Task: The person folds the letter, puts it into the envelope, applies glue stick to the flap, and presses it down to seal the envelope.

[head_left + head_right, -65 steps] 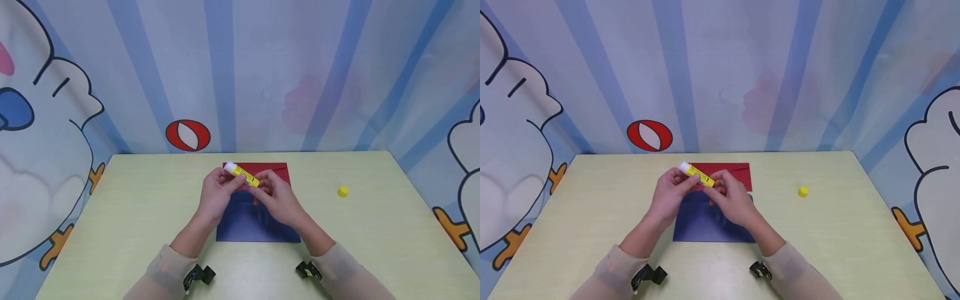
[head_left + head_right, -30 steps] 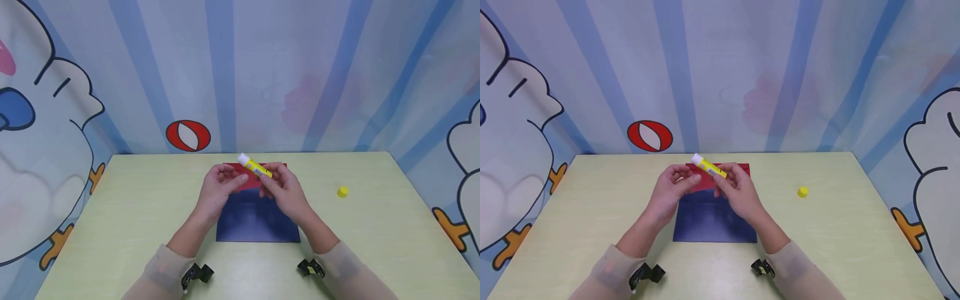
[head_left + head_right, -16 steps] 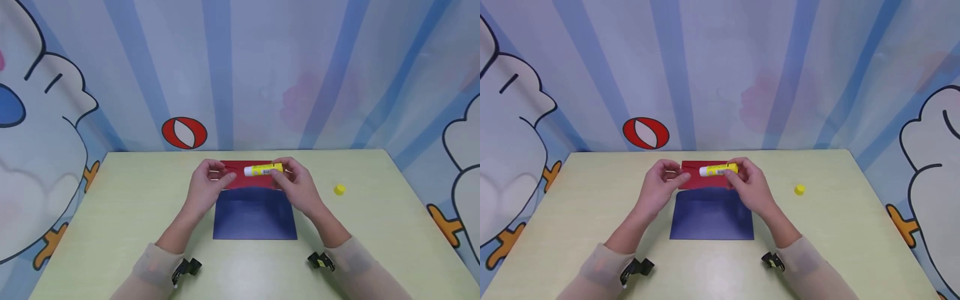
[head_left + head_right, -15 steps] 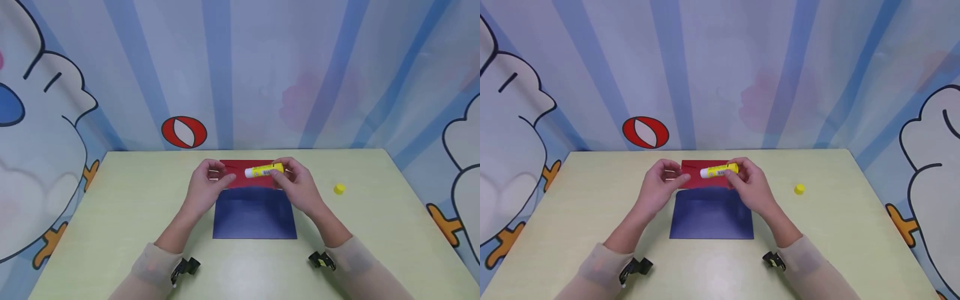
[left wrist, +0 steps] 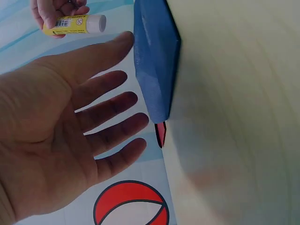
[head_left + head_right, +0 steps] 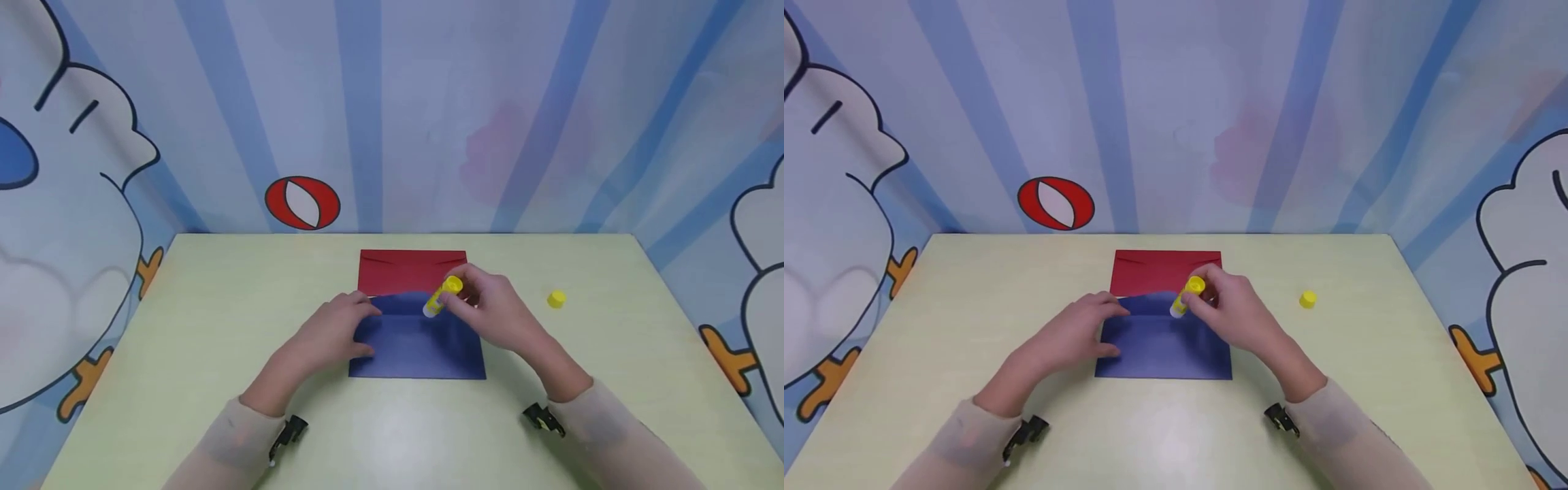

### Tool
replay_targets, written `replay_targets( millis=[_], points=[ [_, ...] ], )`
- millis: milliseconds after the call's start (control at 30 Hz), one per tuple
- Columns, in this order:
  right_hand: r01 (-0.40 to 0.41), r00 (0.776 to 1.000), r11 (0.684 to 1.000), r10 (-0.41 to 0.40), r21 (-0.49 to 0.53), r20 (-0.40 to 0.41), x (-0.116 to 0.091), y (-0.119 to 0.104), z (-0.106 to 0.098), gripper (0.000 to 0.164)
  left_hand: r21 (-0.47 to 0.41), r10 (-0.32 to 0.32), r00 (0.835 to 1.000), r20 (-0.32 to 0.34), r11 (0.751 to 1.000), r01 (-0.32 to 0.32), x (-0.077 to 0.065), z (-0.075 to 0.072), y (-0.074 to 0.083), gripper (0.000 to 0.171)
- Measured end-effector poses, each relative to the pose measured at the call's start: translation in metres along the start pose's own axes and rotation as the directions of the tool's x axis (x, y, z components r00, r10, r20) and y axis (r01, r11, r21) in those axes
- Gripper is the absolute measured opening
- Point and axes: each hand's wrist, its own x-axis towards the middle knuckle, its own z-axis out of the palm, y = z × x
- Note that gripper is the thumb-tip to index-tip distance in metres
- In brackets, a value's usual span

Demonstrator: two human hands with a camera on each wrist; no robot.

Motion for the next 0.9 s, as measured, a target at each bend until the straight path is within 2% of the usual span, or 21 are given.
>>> replay_targets(
  millis=[133,400,767,900],
  points=[
    [0.009,0.999,0.996,-0.004,-0.085,0.054,0.0,-0.002,0.001,0.022,0.121,-0.025,0.999,0.028,0.992,0.021,0.001,0.006,0.002,0.064],
    [0.006,0.988,0.985,0.021,-0.171,0.154,0.001,-0.002,0.007,0.024,0.209,-0.048,0.996,0.08,0.977,0.03,0.0,0.009,0.01,0.062],
    [-0.025,0.973,0.957,0.09,-0.29,0.214,0.003,-0.006,0.02,0.027,0.223,-0.062,0.994,0.089,0.974,0.041,0.002,0.011,0.011,0.06],
    [-0.001,0.97,0.955,0.073,-0.297,0.23,0.005,-0.008,0.029,0.028,0.22,-0.076,0.992,0.097,0.974,0.053,0.002,0.012,0.01,0.061]
  ],
)
